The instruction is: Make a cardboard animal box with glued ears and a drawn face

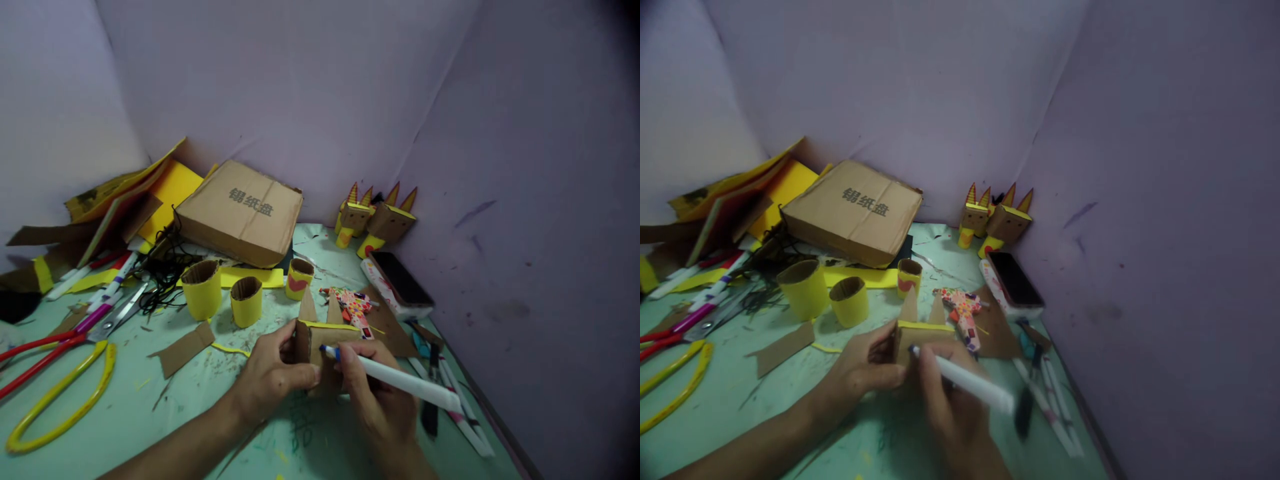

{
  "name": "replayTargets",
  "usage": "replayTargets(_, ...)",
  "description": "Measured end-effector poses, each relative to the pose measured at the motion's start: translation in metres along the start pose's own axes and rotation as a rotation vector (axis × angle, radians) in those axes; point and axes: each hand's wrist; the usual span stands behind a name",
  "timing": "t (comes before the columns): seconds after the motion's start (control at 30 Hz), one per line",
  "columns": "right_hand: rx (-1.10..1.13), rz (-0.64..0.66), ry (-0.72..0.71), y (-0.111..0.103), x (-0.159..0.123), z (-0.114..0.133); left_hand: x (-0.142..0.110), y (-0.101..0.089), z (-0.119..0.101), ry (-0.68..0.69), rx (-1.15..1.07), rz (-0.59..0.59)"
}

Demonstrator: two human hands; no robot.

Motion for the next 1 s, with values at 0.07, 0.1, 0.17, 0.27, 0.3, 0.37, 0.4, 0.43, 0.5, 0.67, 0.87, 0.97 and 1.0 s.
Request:
replayTargets(0.07, -0.003, 0.016, -0.007, -0.0002, 0.0002, -0.0009, 0.0006, 0.0, 0.0001, 0.004, 0.003, 0.003)
replayTargets(0.1, 0.001, 0.024, 0.0, -0.0003, -0.0001, -0.0013, 0.0009, 0.0001, 0.0002, 0.006, 0.002, 0.003)
replayTargets(0.17, 0.008, 0.034, 0.024, -0.0004, -0.0009, -0.0021, 0.0013, 0.0001, 0.0009, 0.008, -0.003, 0.002)
replayTargets(0.27, 0.01, 0.015, 0.042, -0.0004, -0.0017, -0.003, 0.0013, -0.0003, 0.0029, 0.008, -0.01, -0.002)
replayTargets(0.3, 0.012, 0.016, 0.041, -0.0004, -0.0016, -0.003, 0.0012, -0.0004, 0.0037, 0.009, -0.012, -0.005)
replayTargets(0.37, 0.016, 0.035, 0.041, -0.0006, -0.0009, -0.0025, 0.001, -0.0009, 0.0049, 0.015, -0.017, -0.001)
replayTargets(0.4, 0.013, 0.047, 0.039, -0.0007, -0.0005, -0.002, 0.001, -0.0011, 0.0054, 0.015, -0.017, 0.004)
replayTargets(0.43, 0.007, 0.05, 0.041, -0.0009, -0.0001, -0.0015, 0.0011, -0.0014, 0.0058, 0.013, -0.015, 0.006)
replayTargets(0.5, -0.009, 0.038, 0.06, -0.0012, 0.0004, -0.0005, 0.0015, -0.0019, 0.006, 0.009, -0.002, -0.002)
replayTargets(0.67, 0.01, 0.045, 0.073, -0.001, 0.0008, 0.0015, 0.0022, -0.0018, 0.0043, 0.011, -0.002, -0.005)
replayTargets(0.87, -0.015, -0.002, 0.15, -0.0002, 0.001, 0.0044, 0.0029, -0.0018, 0.0052, 0.005, 0.005, -0.009)
replayTargets(0.97, 0.0, 0.036, 0.109, -0.0007, 0.0016, 0.0047, 0.0028, -0.0017, 0.0063, 0.013, -0.004, -0.001)
replayTargets(1.0, 0.006, 0.04, 0.11, -0.0007, 0.0018, 0.0052, 0.0025, -0.0014, 0.0062, 0.011, -0.007, 0.003)
Point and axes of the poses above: each hand's wrist, its own x-axis towards the middle knuckle, its own y-axis out of the palm, z = x × y, and after that the axes turned 4 degrees about -z, right-handed
